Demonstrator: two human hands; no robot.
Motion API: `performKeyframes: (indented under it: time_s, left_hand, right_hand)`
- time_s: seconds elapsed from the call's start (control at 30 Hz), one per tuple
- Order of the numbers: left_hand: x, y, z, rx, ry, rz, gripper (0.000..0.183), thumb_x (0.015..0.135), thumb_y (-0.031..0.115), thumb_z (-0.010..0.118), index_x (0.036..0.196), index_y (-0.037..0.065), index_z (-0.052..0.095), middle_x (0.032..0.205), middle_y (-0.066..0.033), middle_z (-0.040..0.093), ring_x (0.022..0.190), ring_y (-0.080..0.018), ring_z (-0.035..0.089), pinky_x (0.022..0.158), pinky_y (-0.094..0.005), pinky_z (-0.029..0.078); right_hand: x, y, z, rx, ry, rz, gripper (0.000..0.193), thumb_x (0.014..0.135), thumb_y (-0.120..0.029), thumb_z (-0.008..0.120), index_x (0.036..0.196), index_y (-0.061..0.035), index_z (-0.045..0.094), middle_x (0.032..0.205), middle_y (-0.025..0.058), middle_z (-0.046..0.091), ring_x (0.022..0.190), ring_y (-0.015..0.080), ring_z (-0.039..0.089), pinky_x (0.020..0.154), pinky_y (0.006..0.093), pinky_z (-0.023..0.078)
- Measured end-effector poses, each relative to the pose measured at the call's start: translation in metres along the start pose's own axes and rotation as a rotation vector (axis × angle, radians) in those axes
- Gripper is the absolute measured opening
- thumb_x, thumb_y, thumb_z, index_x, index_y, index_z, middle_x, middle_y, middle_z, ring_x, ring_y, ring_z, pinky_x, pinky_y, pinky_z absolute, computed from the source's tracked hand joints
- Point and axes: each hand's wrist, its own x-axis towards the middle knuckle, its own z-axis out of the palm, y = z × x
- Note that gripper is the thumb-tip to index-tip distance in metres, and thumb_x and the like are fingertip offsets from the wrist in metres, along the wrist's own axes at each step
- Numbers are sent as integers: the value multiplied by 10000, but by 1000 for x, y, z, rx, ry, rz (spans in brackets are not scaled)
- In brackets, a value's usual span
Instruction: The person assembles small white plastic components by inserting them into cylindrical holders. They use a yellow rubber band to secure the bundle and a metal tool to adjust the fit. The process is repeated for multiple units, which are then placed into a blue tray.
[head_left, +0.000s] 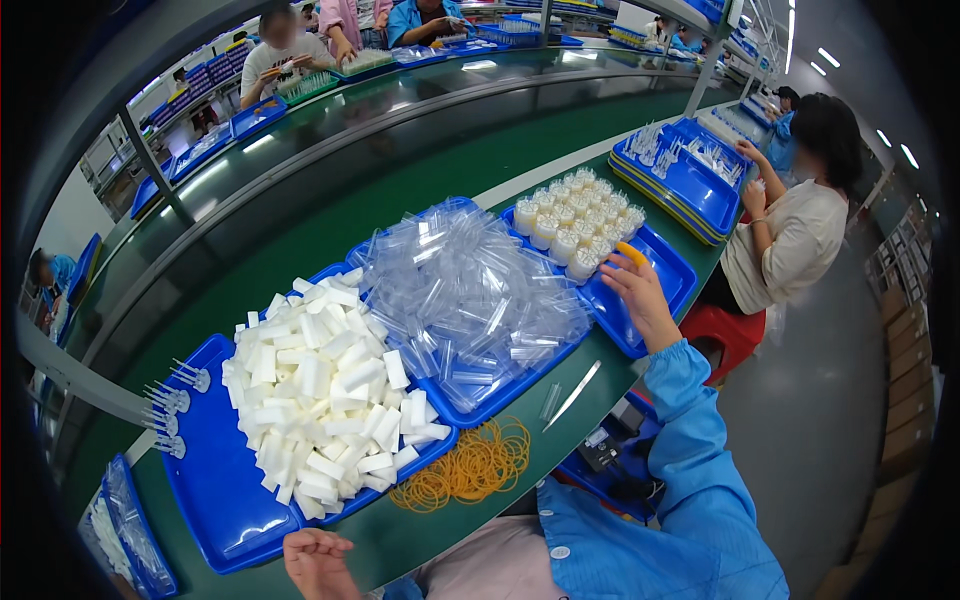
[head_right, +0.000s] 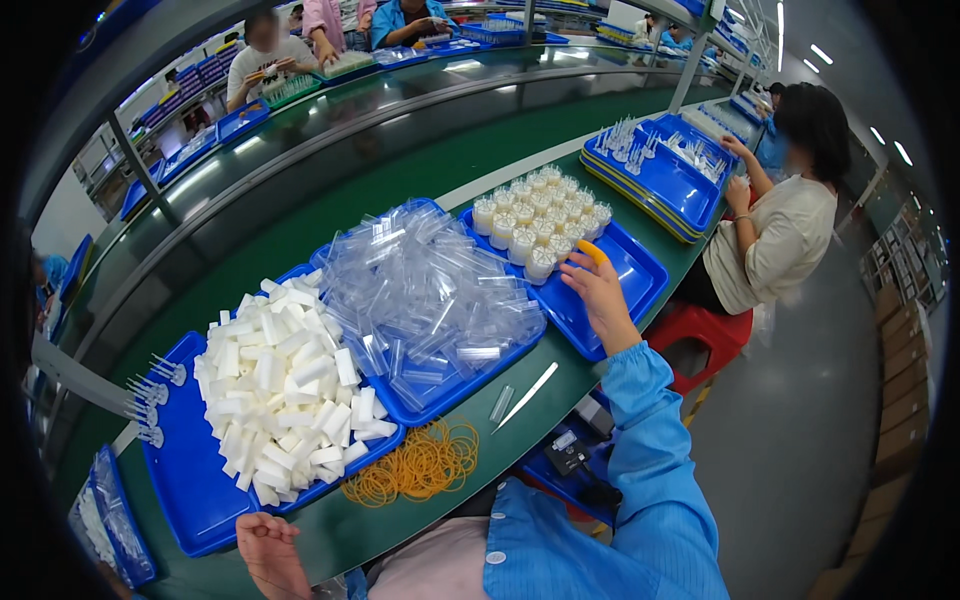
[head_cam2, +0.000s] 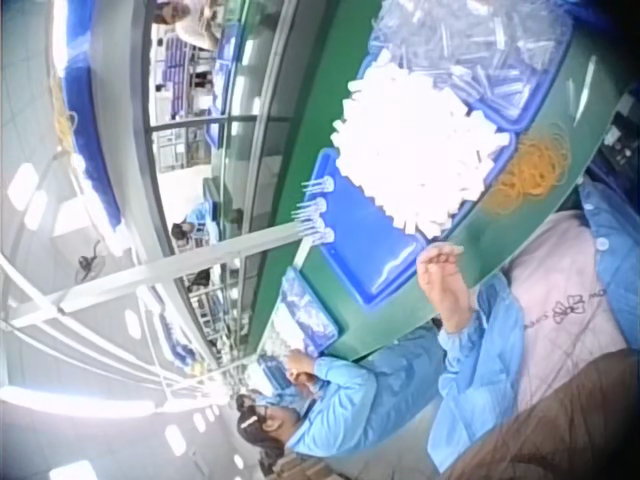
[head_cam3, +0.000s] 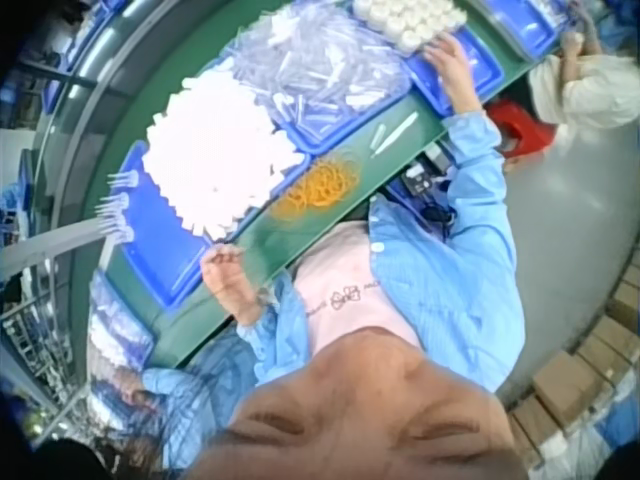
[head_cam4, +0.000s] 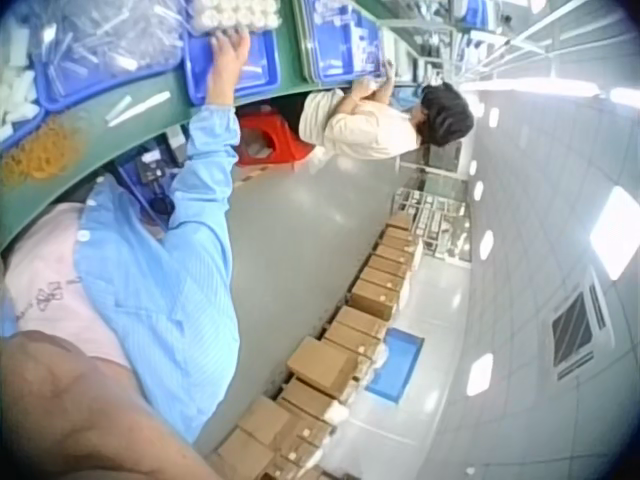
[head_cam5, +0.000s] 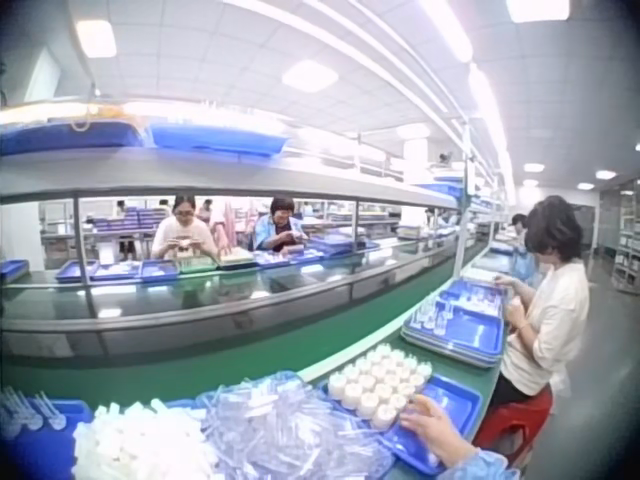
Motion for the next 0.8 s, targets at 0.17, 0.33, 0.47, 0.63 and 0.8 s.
performKeyframes:
  time_s: [0.17,0.33,0.47,0.63,0.8]
  left_hand:
    - [13,23,-27,149,41,99,329,908,294,564,1082,21,507,988,-115,551,909,-224,529,847,-373,453]
    - [73,53,-82,504,198,197,334,923,227,557,1181,22,502,947,-40,540,825,-118,516,755,-244,423]
    - [141,65,-104,772,192,213,337,900,176,589,1183,4,524,977,-53,581,905,-111,540,800,-233,426]
    - [214,64,-145,1192,112,419,174,845,155,644,893,-11,659,850,-59,651,808,-131,597,748,-253,464]
    - [238,63,-146,1507,64,511,149,801,122,642,928,46,655,877,-93,630,800,-239,599,724,-333,476]
  right_hand:
    - [-16,-8,4,-129,48,-155,453,869,-35,542,1306,-42,422,1206,127,496,1049,226,564,855,300,479]
    - [-75,-46,65,-242,-87,-333,413,876,-67,551,1279,-29,466,1139,91,540,995,166,547,835,277,444]
    - [-139,-53,118,-318,-311,-282,252,813,-2,591,1064,-19,572,1015,54,572,940,141,544,837,266,424]
    - [-159,-48,177,-814,-697,-775,258,740,-30,649,996,-27,619,980,100,582,888,272,560,785,344,443]
    - [-149,-21,221,-1018,-769,-889,323,758,-36,605,1081,-29,606,1050,115,558,945,310,532,790,394,436]
